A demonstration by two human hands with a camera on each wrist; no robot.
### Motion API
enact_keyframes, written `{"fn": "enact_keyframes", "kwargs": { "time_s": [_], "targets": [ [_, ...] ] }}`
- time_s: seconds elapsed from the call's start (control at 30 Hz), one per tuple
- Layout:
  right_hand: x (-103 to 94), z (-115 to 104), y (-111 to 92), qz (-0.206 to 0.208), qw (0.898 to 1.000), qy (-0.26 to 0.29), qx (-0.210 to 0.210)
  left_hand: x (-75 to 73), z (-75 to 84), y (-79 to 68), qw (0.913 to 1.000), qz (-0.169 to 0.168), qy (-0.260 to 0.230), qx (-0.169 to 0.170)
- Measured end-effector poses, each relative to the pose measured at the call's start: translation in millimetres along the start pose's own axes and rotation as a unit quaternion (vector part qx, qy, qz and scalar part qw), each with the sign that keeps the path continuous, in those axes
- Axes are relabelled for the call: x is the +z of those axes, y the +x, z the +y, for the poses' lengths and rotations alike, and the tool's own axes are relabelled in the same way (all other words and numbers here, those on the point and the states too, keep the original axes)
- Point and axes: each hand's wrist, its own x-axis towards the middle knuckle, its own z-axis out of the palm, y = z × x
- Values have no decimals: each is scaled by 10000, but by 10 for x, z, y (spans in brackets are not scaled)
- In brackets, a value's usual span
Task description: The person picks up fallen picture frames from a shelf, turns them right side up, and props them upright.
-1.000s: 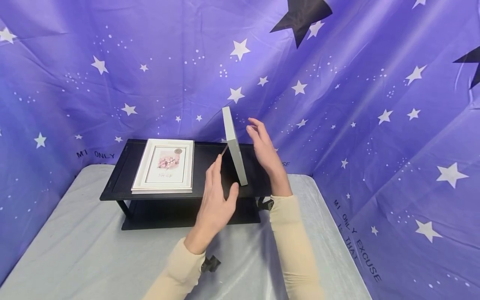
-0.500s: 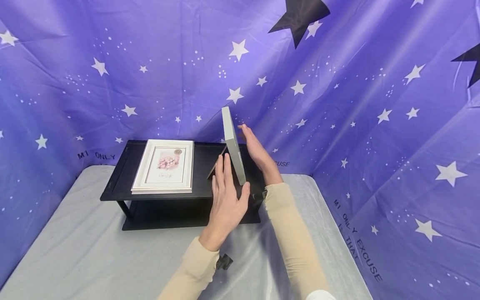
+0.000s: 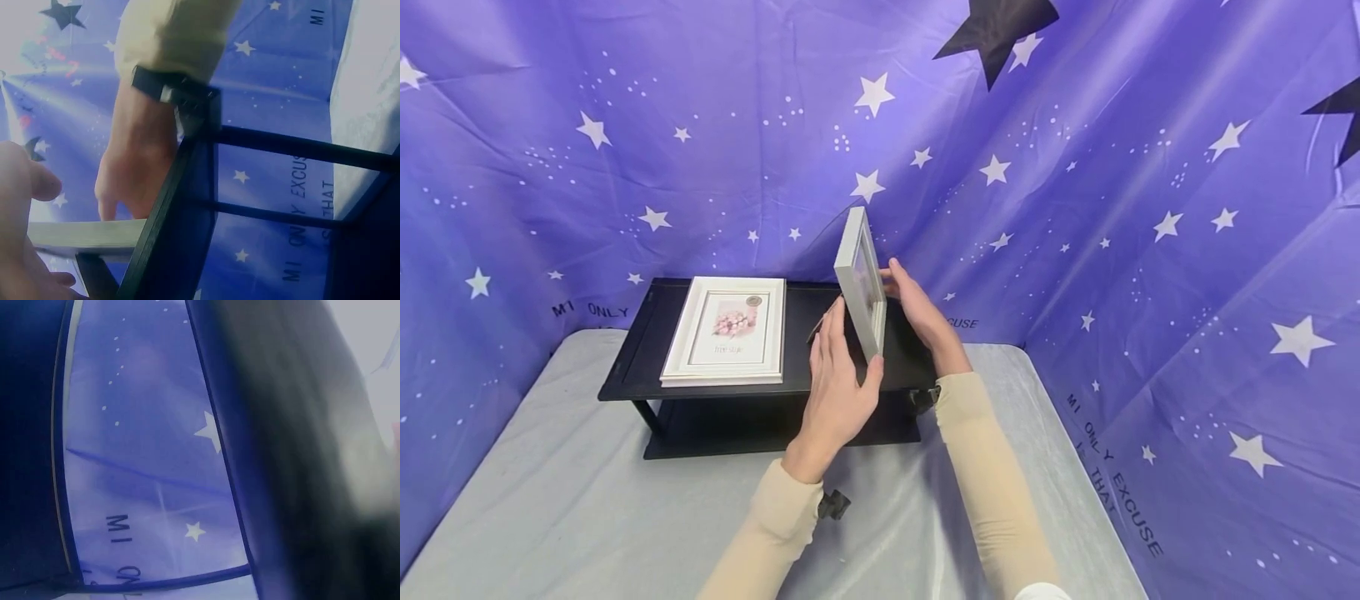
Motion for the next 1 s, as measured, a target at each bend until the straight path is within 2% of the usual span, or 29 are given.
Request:
{"fn": "enact_keyframes", "kwargs": {
  "time_s": [0.23, 0.5, 0.67, 0.8, 1.0],
  "targets": [
    [-43, -3, -122, 106, 9999, -69, -13, -22, -97, 118, 9982, 232, -547, -106],
    [-114, 30, -251, 293, 9993, -211, 85, -44, -186, 290, 9971, 312, -662, -195],
    [-154, 67, -324, 424, 9986, -310, 86, -49, -230, 371, 9946, 384, -951, -174],
    [-185, 85, -404, 572, 9969, -546, 54, -25, -246, 453, 9867, 401, -1572, -104],
    [-189, 76, -545, 689, 9939, -858, -10, 24, -254, 588, 9644, 747, -2496, -456]
  ]
}}
